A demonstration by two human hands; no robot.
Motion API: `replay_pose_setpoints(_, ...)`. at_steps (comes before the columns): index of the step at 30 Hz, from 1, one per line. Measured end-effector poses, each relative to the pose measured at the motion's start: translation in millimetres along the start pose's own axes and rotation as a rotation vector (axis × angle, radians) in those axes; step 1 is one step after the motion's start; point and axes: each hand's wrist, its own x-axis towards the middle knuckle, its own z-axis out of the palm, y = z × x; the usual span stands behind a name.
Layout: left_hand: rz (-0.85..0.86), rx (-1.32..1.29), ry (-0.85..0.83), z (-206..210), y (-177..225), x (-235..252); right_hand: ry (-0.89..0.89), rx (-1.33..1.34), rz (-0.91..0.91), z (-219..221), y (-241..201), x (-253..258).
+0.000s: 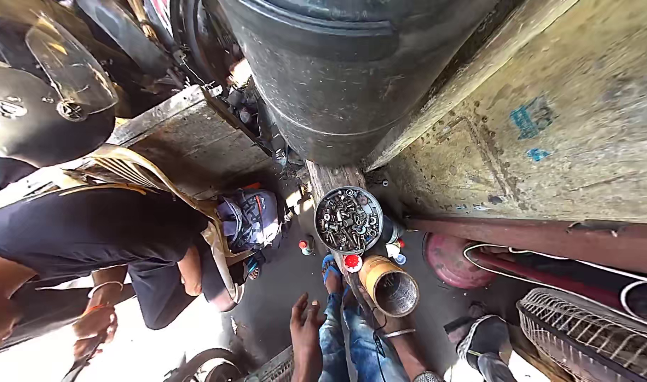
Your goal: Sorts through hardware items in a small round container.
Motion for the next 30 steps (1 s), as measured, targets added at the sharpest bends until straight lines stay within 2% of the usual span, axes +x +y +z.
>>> replay_pose_setpoints(1,0.003,-0.003,-0.006,2.2,-4.3,-0.5,0.278,0.023,-0.274,22.3,48.9,17.8)
replay_pose_setpoints(2,0.017,-0.004,-0.014,4.6,-6.5,0.2,0.340,0.007,-0.430,21.4,75.1,27.9)
replay_pose_setpoints(4,0.074,-0.011,-0.039,14.7,-3.4,8.9,0.180,-0.135,-0.489,-20.6,88.5,25.7)
replay_pose_setpoints(6,0.148,-0.052,-0.046,30.3,4.0,20.3,0.001,-0.245,-0.405,-72.9,92.1,24.2)
replay_pose_setpoints(8,0.223,-0.130,-0.023,52.2,14.1,32.4,0.026,-0.272,-0.421,-114.9,84.1,34.5)
replay_pose_setpoints(10,0.326,-0.193,0.011,76.4,18.8,46.0,0.201,-0.342,-0.580,-142.0,48.3,46.5)
replay_pose_setpoints(12,0.431,-0.149,0.018,96.1,13.9,55.6,0.334,-0.445,-0.800,-149.3,0.8,58.8)
replay_pose_setpoints(16,0.601,-0.011,0.048,122.5,16.0,54.2,0.256,-0.632,-1.320,-121.9,-86.4,89.3)
replay_pose_setpoints(18,0.655,0.035,0.046,128.2,16.9,49.7,0.181,-0.778,-1.448,-104.1,-116.1,98.0)
replay_pose_setpoints(22,0.687,0.034,0.009,132.8,16.7,47.7,0.051,-1.085,-1.451,-91.2,-138.2,112.6)
replay_pose_setpoints(30,0.617,0.024,-0.053,125.3,21.1,48.9,0.066,-1.146,-1.327,-141.1,-91.3,112.0)
